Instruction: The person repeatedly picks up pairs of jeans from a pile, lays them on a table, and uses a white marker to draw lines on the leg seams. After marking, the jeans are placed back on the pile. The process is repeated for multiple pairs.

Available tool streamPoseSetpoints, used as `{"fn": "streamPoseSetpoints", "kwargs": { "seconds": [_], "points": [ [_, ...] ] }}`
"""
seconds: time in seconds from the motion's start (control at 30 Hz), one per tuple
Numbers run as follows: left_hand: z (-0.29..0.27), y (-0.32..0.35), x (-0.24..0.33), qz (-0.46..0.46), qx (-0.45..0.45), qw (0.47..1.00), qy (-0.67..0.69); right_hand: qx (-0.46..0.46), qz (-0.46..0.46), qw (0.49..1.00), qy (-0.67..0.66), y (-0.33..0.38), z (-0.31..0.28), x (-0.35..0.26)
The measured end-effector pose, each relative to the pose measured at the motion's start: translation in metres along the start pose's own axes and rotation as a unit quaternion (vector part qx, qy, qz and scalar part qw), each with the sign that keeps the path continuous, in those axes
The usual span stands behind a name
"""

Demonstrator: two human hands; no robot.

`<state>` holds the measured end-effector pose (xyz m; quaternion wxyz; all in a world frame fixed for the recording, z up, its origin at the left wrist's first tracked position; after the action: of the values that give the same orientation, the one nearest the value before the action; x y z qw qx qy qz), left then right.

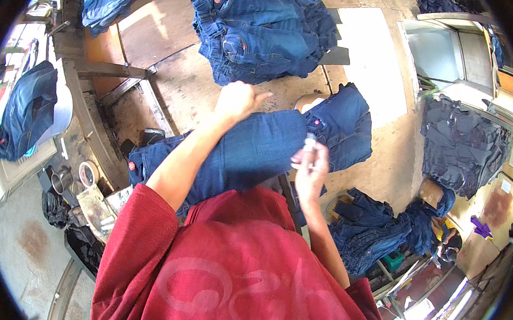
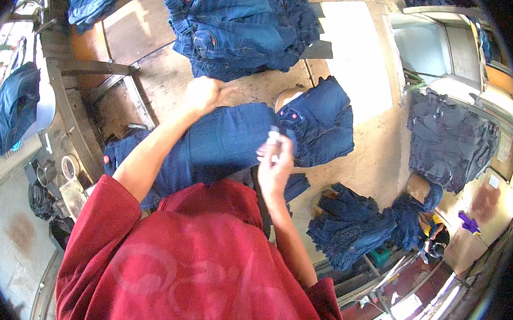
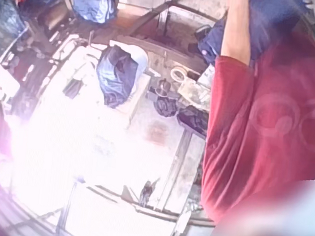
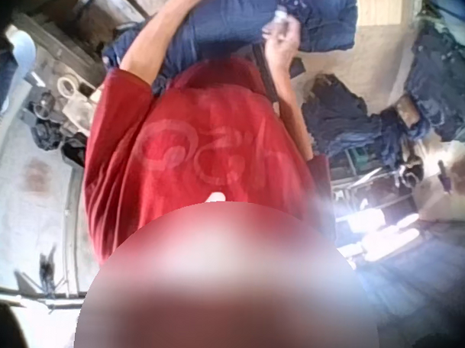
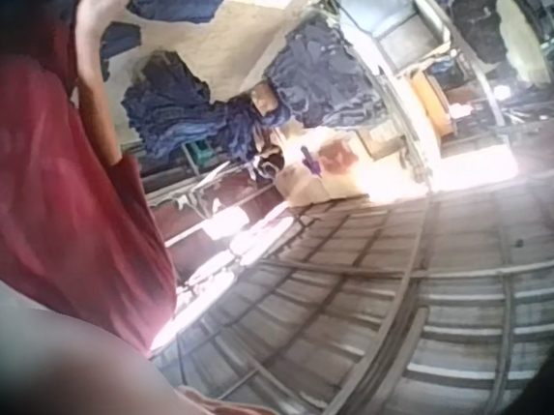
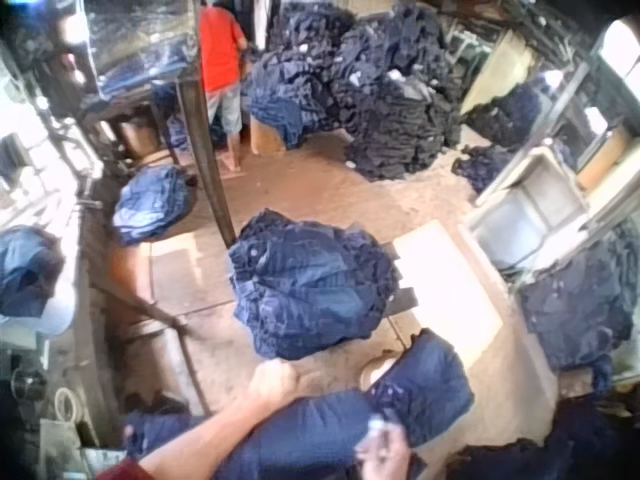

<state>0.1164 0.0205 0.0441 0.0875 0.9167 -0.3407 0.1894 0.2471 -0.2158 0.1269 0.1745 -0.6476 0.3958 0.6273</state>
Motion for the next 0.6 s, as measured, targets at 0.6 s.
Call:
{"fn": "streamPoseSetpoints", "kwargs": {
  "seconds": [0.6],
  "points": [
    [-0.096,0.188,-0.059,-0.115,-0.061,0.98,-0.153,0.185,0.294,0.92,-0.179,-0.117,-0.07,0.111]
  ]
}}
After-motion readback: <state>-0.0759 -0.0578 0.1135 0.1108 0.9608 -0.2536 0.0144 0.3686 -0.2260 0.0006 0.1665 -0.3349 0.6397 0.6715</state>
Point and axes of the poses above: each hand's wrist, its own y-axis away from the middle knuckle, its own z-axis out of the palm, x = y × z, the point moved 3 cm from there along -y, towards the middle knuckle, and after that the axes turned 14 degrees about -y, right-handed, at the moved point
